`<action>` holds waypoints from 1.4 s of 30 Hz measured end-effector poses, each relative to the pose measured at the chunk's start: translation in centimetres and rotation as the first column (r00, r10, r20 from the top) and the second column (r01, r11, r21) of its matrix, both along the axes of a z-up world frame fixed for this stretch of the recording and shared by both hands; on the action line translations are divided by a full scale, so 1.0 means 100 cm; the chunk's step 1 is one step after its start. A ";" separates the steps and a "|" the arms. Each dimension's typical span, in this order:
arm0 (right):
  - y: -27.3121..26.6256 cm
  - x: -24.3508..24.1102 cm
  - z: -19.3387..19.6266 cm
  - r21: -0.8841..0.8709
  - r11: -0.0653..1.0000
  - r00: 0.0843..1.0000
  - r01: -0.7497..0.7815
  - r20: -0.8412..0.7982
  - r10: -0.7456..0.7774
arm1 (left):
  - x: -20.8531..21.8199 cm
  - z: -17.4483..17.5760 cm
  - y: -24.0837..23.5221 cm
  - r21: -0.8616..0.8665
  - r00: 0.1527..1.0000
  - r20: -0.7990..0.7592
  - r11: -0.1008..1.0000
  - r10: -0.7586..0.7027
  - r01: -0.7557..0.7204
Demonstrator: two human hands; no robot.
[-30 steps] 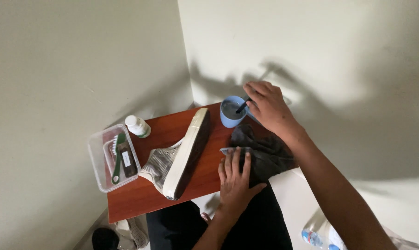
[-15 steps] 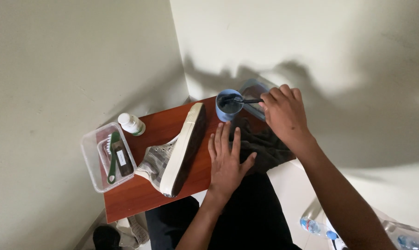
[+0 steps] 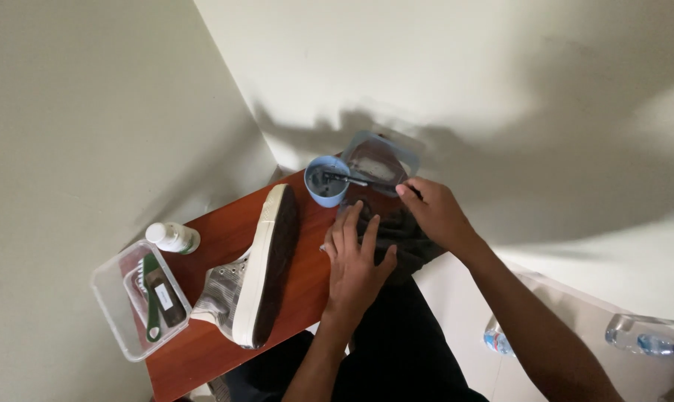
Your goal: The person scrubs a high-top sneaker with a brush and cleaning solution, repeatedly dipping the brush into a cup of water and wiping the shoe with a cloth. The person focuses on the toe cap and side panels, alternating between scrubbing and wiping motions.
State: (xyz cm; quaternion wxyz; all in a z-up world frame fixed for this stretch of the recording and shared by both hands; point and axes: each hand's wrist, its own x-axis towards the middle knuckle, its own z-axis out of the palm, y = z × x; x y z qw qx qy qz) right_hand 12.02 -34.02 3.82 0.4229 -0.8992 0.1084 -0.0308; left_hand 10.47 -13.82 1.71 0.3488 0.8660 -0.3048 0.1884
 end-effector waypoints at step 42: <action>-0.039 0.041 -0.027 -0.239 0.971 0.968 -0.021 -0.249 -0.040 | 0.033 -0.011 -0.038 0.128 0.973 -0.201 0.981 -0.117 0.145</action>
